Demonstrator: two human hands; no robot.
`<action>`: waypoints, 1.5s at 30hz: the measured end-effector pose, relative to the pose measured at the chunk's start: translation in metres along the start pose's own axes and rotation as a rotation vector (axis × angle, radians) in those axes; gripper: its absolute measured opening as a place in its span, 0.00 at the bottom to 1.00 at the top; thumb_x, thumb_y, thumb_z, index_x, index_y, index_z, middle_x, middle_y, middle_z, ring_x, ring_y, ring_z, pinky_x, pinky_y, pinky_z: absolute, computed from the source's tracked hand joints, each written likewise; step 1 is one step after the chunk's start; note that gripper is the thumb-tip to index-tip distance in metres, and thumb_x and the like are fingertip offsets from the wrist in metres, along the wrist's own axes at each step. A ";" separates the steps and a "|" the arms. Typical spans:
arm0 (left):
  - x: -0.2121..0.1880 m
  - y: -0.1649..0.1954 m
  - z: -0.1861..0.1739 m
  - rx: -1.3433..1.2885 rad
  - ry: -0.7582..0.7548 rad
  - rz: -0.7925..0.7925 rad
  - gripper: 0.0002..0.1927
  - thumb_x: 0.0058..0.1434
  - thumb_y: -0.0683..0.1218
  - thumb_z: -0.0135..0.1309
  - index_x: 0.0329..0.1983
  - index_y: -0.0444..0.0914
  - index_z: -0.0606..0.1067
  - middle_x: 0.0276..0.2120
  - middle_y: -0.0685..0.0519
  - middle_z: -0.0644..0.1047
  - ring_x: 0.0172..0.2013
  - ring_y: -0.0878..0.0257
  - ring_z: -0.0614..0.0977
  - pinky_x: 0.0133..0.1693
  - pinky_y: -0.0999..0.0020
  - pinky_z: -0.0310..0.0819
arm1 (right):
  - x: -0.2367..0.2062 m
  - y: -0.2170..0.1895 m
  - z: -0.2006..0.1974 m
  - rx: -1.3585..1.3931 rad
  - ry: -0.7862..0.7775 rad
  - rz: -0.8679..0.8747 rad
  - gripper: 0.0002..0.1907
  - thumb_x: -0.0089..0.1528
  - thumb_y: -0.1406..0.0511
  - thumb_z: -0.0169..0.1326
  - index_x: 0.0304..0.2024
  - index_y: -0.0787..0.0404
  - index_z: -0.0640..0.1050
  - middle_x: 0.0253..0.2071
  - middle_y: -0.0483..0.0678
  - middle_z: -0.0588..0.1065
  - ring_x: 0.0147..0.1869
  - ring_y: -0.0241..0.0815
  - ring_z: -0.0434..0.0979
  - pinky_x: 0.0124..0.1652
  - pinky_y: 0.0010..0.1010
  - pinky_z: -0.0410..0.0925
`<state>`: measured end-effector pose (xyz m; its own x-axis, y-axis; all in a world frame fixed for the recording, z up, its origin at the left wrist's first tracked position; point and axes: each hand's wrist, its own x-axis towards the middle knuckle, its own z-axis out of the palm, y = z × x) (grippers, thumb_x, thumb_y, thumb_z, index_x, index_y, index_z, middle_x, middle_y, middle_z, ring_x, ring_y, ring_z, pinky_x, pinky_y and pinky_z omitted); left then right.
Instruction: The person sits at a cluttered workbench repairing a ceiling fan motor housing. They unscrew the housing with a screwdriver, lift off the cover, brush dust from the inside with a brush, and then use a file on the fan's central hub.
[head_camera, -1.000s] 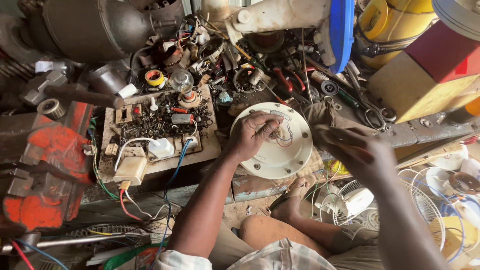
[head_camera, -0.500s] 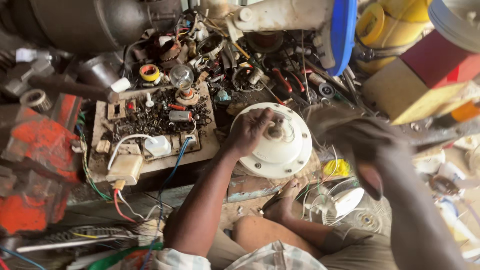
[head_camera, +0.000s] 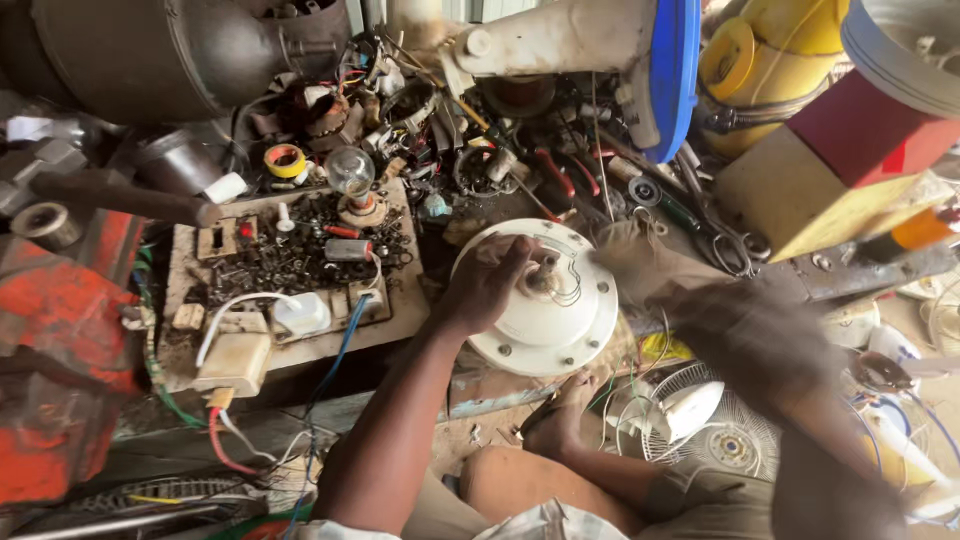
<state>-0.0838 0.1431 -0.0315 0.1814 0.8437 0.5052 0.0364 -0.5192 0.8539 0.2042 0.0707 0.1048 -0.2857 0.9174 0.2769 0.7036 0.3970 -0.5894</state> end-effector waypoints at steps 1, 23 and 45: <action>0.000 0.000 0.001 -0.072 -0.007 -0.082 0.33 0.73 0.68 0.39 0.50 0.35 0.78 0.34 0.51 0.79 0.38 0.63 0.80 0.42 0.65 0.77 | -0.002 -0.007 0.011 -0.173 0.048 -0.346 0.13 0.58 0.61 0.62 0.45 0.53 0.84 0.42 0.48 0.81 0.51 0.50 0.81 0.52 0.42 0.72; -0.003 0.005 0.004 0.016 -0.024 -0.061 0.12 0.68 0.53 0.57 0.44 0.40 0.82 0.41 0.53 0.83 0.45 0.63 0.84 0.49 0.68 0.80 | 0.037 0.046 0.104 0.699 0.419 -0.065 0.06 0.70 0.66 0.57 0.44 0.65 0.78 0.37 0.45 0.77 0.38 0.33 0.75 0.39 0.25 0.69; -0.002 0.011 0.003 0.126 -0.032 0.042 0.10 0.66 0.50 0.61 0.43 0.40 0.82 0.42 0.52 0.81 0.52 0.57 0.82 0.55 0.62 0.75 | 0.079 0.065 0.107 0.823 0.482 0.134 0.06 0.68 0.67 0.59 0.38 0.64 0.78 0.32 0.42 0.78 0.33 0.31 0.76 0.32 0.22 0.67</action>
<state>-0.0809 0.1357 -0.0236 0.2163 0.8171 0.5344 0.1505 -0.5687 0.8087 0.1580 0.1716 0.0074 0.1909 0.9199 0.3425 -0.0185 0.3522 -0.9357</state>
